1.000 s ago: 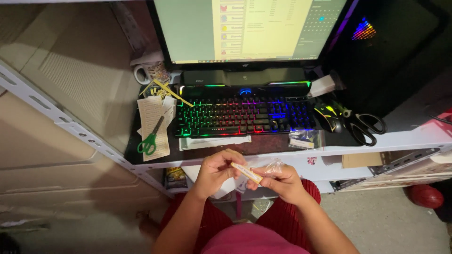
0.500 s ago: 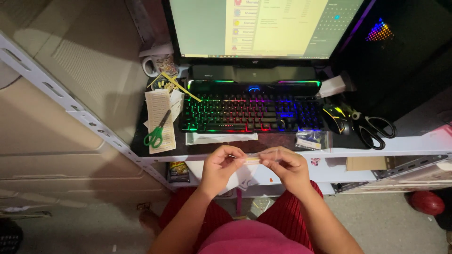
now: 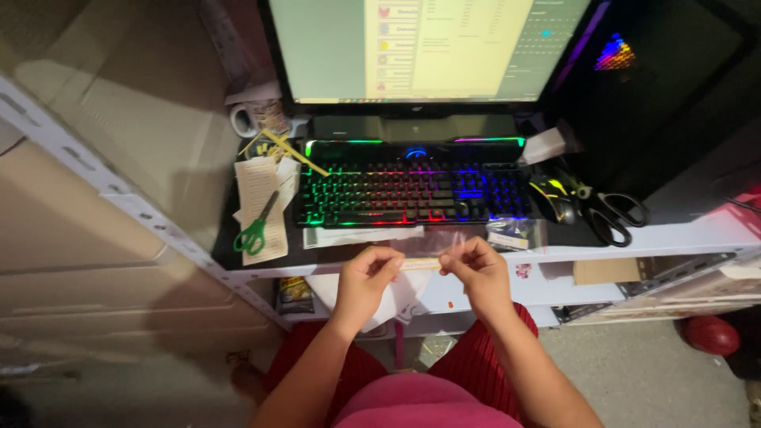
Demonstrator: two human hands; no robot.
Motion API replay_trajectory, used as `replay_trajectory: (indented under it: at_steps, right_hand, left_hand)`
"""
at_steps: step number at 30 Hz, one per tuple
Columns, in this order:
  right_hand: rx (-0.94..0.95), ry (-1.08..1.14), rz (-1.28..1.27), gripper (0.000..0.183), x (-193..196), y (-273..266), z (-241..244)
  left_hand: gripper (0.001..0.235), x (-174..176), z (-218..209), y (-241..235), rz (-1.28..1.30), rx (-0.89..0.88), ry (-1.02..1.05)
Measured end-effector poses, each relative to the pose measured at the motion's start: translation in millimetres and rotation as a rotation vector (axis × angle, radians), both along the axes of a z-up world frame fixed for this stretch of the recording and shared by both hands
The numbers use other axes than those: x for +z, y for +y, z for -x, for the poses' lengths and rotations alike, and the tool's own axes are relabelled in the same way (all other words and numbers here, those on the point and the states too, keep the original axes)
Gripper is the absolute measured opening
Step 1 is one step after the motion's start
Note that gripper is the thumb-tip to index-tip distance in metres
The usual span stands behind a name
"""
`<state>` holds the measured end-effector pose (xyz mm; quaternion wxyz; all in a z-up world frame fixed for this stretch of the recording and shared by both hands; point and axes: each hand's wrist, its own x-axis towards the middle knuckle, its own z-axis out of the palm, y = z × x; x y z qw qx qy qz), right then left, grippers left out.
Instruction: The person organizes small items into a plastic bag and then uses scissors to cut a sheet of printed labels into individual strips at a workstation.
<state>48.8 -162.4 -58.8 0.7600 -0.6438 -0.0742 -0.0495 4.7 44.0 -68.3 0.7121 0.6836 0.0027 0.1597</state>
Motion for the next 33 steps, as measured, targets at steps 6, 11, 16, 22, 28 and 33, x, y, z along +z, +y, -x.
replay_trajectory:
  at_steps: [6,11,16,22,28,33]
  right_hand:
    - [0.004,-0.054,-0.068,0.032,-10.8,-8.4,10.9]
    - [0.043,-0.023,0.008,0.067,-18.8,-46.4,1.9]
    - [-0.189,0.026,0.008,0.037,-10.8,-90.8,-11.0]
    - [-0.168,0.045,0.035,0.041,5.2,-109.9,2.4]
    - [0.034,0.0,0.149,0.044,5.4,-98.4,2.2]
    - [0.053,-0.033,0.209,0.031,17.9,-79.1,7.6]
  left_hand:
    - [0.011,4.2,2.4,-11.8,-0.133,-0.017,0.044]
    - [0.009,-8.0,-11.4,-39.7,-0.188,-0.041,-0.037]
    - [0.006,8.7,-38.2,-77.6,-0.18,-0.141,0.125]
    - [0.045,23.1,-40.6,-93.0,-0.245,-0.253,0.225]
    - [0.035,53.7,-49.7,-82.4,-0.526,-0.467,0.045]
    - [0.017,50.4,-52.3,-83.9,-0.506,-0.45,0.041]
